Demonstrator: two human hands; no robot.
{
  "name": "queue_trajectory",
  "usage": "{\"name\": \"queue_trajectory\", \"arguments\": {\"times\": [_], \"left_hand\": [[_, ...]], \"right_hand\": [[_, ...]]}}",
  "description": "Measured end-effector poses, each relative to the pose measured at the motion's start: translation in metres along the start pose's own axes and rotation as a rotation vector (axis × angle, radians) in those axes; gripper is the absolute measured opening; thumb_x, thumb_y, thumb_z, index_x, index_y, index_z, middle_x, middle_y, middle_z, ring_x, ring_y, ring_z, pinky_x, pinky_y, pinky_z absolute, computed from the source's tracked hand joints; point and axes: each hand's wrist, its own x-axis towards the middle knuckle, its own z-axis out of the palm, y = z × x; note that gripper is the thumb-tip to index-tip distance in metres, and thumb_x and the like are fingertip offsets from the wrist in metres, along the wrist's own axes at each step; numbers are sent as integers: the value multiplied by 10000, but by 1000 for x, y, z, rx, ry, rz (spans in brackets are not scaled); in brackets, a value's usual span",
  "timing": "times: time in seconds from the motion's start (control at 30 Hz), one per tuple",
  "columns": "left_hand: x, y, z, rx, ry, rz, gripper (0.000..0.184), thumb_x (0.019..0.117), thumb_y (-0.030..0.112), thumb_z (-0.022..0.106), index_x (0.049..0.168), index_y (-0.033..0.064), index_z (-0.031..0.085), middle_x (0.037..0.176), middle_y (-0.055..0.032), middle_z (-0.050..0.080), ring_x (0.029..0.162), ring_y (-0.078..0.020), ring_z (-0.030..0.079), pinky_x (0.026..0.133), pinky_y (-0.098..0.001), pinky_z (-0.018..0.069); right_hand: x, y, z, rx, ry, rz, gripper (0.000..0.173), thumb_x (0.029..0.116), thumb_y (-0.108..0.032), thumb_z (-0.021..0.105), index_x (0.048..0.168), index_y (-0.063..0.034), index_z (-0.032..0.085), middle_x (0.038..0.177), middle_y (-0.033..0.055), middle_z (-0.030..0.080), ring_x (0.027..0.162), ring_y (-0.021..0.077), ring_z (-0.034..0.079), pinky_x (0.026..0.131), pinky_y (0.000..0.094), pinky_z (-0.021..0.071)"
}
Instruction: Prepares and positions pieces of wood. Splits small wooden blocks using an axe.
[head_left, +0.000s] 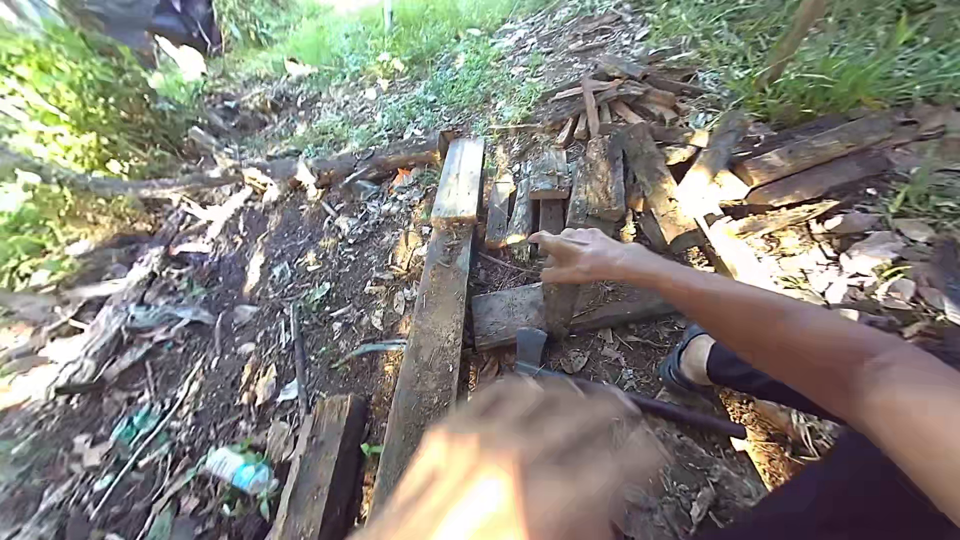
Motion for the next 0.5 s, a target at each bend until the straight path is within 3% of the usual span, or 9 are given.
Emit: {"name": "queue_trajectory", "arguments": {"times": [0.03, 0.07, 0.13, 0.2, 0.27, 0.37, 0.43, 0.5], "left_hand": [[21, -29, 13, 226, -76, -129, 387, 994, 456, 566, 1329, 292, 671, 1366, 47, 665, 1243, -161, 632, 999, -428, 540], [42, -61, 24, 290, -195, -244, 458, 972, 511, 596, 1371, 290, 631, 1369, 31, 655, 1223, -199, 640, 954, -491, 554], [76, -133, 48, 101, -427, -455, 634, 897, 519, 723, 1435, 210, 593, 1324, -80, 668, 1150, -303, 657, 932, -606, 534], [96, -200, 85, -59, -466, -600, 759, 797, 425, 839, 1452, 161, 561, 1328, -135, 659, 1193, -343, 640, 999, -624, 504], [105, -242, 129, -174, -324, -663, 877, 711, 314, 895, 1486, 159, 513, 1359, -140, 642, 1252, -318, 615, 1048, -588, 497], [114, -262, 197, -734, 30, -525, 972, 710, 125, 898, 1550, 53, 413, 1434, -158, 591, 1242, -228, 628, 1050, -424, 536], [120, -248, 223, -941, 152, -421, 802, 734, 101, 880, 1448, 19, 522, 1306, -116, 675, 1161, -174, 670, 1023, -380, 561], [127, -236, 236, -1023, 202, -386, 551, 729, 28, 857, 1240, 3, 653, 1131, -89, 739, 1044, -161, 711, 957, -386, 596]], "right_hand": [[-3, -4, 2, 18, 38, 37, 739, 840, -487, 717, 1491, -221, 489, 1014, 164, 709, 944, 409, 680, 776, 672, 511], [-7, -7, 2, 33, 63, 71, 761, 832, -482, 730, 1496, -209, 476, 1019, 180, 709, 947, 419, 684, 779, 677, 519], [-15, -13, 4, 74, 97, 119, 789, 837, -475, 754, 1507, -181, 457, 1041, 189, 706, 967, 421, 682, 809, 674, 518], [-22, -15, 14, 119, 152, 131, 748, 814, -486, 794, 1427, -149, 532, 988, 159, 716, 921, 392, 693, 786, 664, 534], [-26, -16, 17, 141, 130, 146, 699, 796, -512, 805, 1335, -126, 584, 984, 149, 713, 931, 380, 689, 804, 656, 530], [-32, -15, 19, 152, 47, 135, 828, 792, -560, 805, 1414, -86, 531, 1100, 202, 697, 1032, 420, 662, 884, 678, 499], [-35, -15, 21, 155, 23, 112, 882, 794, -589, 793, 1447, -75, 500, 1157, 227, 680, 1084, 441, 645, 912, 689, 485], [-38, -14, 20, 140, -1, 92, 878, 801, -582, 789, 1459, -85, 488, 1177, 232, 667, 1102, 446, 634, 922, 691, 476]]}}
